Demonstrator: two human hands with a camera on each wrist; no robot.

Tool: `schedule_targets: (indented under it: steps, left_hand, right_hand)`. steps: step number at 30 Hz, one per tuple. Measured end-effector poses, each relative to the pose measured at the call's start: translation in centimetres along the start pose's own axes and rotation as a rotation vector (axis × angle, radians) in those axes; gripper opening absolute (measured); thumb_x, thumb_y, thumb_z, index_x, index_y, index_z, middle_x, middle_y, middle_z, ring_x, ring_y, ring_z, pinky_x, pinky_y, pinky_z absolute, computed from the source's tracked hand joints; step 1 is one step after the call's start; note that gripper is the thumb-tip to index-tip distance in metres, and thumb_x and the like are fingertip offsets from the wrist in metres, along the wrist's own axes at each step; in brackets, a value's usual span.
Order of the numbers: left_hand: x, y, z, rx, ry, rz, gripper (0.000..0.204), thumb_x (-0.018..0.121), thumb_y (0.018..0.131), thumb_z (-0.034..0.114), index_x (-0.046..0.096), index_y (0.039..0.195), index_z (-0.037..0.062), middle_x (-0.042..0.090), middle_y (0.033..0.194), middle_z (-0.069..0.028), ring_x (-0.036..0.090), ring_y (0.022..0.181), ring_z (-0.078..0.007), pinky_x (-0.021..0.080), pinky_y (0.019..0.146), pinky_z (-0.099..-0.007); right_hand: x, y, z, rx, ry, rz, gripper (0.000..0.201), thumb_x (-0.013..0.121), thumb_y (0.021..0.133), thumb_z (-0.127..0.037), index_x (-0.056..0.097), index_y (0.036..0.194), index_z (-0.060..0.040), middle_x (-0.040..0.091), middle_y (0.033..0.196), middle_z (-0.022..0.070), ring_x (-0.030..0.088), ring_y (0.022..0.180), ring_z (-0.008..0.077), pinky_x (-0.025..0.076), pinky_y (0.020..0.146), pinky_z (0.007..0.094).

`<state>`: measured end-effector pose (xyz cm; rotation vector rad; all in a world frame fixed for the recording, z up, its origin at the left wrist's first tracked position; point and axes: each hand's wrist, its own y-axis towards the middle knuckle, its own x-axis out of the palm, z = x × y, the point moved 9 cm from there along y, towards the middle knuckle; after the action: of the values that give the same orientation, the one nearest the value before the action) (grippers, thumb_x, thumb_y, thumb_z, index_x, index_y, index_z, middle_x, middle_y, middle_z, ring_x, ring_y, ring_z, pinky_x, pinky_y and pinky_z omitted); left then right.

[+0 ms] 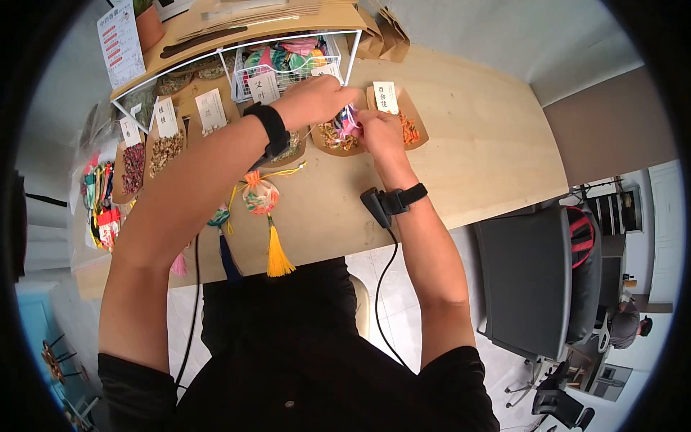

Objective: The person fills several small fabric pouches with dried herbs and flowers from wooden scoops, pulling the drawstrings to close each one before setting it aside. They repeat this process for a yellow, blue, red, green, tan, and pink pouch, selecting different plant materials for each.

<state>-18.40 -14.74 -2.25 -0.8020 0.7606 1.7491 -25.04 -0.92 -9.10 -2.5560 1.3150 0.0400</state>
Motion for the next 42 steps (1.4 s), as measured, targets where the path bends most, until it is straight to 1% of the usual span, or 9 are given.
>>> schedule_targets:
  steps: [6,10,11,14,17,20,34,37,42]
  left_hand:
    - [-2.9,-1.4,1.2,-0.153,-0.041,-0.047,0.058,0.048,0.098,0.052,0.074,0.101,0.0006,0.074,0.107,-0.0228,0.069,0.105,-0.0407,0.051,0.093,-0.0475]
    - [-1.9,-2.2,1.7,-0.022,0.103,-0.065,0.057,0.048,0.098,0.051,0.074,0.102,0.0000,0.074,0.105,-0.0228,0.069,0.105,-0.0408,0.051,0.092,-0.0474]
    - [-1.9,-2.3,1.2,-0.013,-0.013,0.026,0.057,0.049,0.099,0.051,0.073,0.101,-0.0004,0.073,0.104,-0.0233,0.069,0.106,-0.0404,0.051,0.093,-0.0481]
    - [-2.4,-1.7,1.0,-0.128,-0.016,-0.021,0.058,0.048,0.099,0.052,0.073,0.100,-0.0004,0.073,0.104,-0.0238,0.068,0.107,-0.0410,0.051,0.094,-0.0485]
    - [-1.7,-1.6,0.1,-0.060,-0.034,0.076,0.059,0.047,0.100,0.052,0.072,0.097,-0.0007,0.073,0.103,-0.0239,0.069,0.103,-0.0417,0.051,0.094,-0.0504]
    - [-1.1,-2.1,0.4,-0.102,0.037,-0.047,0.048,0.050,0.097,0.045,0.077,0.104,0.0057,0.075,0.108,-0.0218,0.070,0.108,-0.0399,0.052,0.093,-0.0509]
    - [-1.5,-1.4,-0.4,-0.113,0.040,0.025,0.049,0.050,0.096,0.047,0.078,0.103,0.0064,0.076,0.109,-0.0183,0.071,0.106,-0.0381,0.054,0.089,-0.0480]
    - [-1.7,-2.2,-1.1,-0.201,-0.034,0.038,0.062,0.049,0.099,0.054,0.074,0.093,-0.0016,0.075,0.103,-0.0234,0.070,0.101,-0.0429,0.053,0.090,-0.0500]
    - [-2.1,-2.9,-0.9,-0.219,-0.009,0.016,0.058,0.049,0.097,0.052,0.076,0.097,0.0002,0.075,0.104,-0.0225,0.071,0.102,-0.0413,0.053,0.089,-0.0487]
  right_hand:
    - [0.3,0.0,-0.7,-0.024,-0.016,0.013,0.021,0.060,0.097,-0.021,0.069,0.087,-0.0051,0.064,0.073,0.0016,0.046,0.053,0.0062,0.031,0.048,0.0248]
    - [0.0,-0.6,-0.9,-0.023,-0.025,0.040,0.023,0.062,0.097,-0.023,0.070,0.083,-0.0064,0.064,0.072,0.0007,0.046,0.054,0.0062,0.031,0.048,0.0251]
    - [0.0,-0.3,-0.5,-0.033,-0.061,0.043,0.023,0.063,0.097,-0.024,0.070,0.083,-0.0068,0.064,0.072,0.0004,0.046,0.054,0.0063,0.031,0.049,0.0251]
    - [0.1,-0.1,-1.0,-0.041,-0.085,0.040,0.024,0.065,0.097,-0.026,0.070,0.082,-0.0076,0.063,0.072,-0.0004,0.047,0.056,0.0063,0.032,0.050,0.0249]
    - [-0.2,-0.2,0.0,-0.017,-0.059,0.014,0.024,0.066,0.097,-0.027,0.071,0.082,-0.0081,0.063,0.071,-0.0009,0.047,0.056,0.0063,0.032,0.049,0.0249]
    - [-0.3,0.0,-0.5,-0.032,-0.066,0.048,0.025,0.067,0.097,-0.027,0.070,0.081,-0.0078,0.062,0.071,-0.0008,0.045,0.054,0.0062,0.030,0.048,0.0251]
    - [-0.2,0.1,0.4,0.025,0.064,-0.022,0.024,0.067,0.097,-0.023,0.068,0.082,-0.0053,0.059,0.068,-0.0010,0.041,0.051,0.0058,0.027,0.046,0.0257]
    - [0.0,-0.4,-0.1,0.022,0.054,-0.023,0.027,0.069,0.094,-0.024,0.068,0.075,-0.0052,0.058,0.065,-0.0011,0.045,0.051,0.0073,0.030,0.047,0.0268]
    - [-0.2,0.0,0.4,0.012,0.044,-0.026,0.029,0.070,0.094,-0.026,0.068,0.074,-0.0061,0.059,0.065,-0.0013,0.046,0.052,0.0071,0.031,0.047,0.0263]
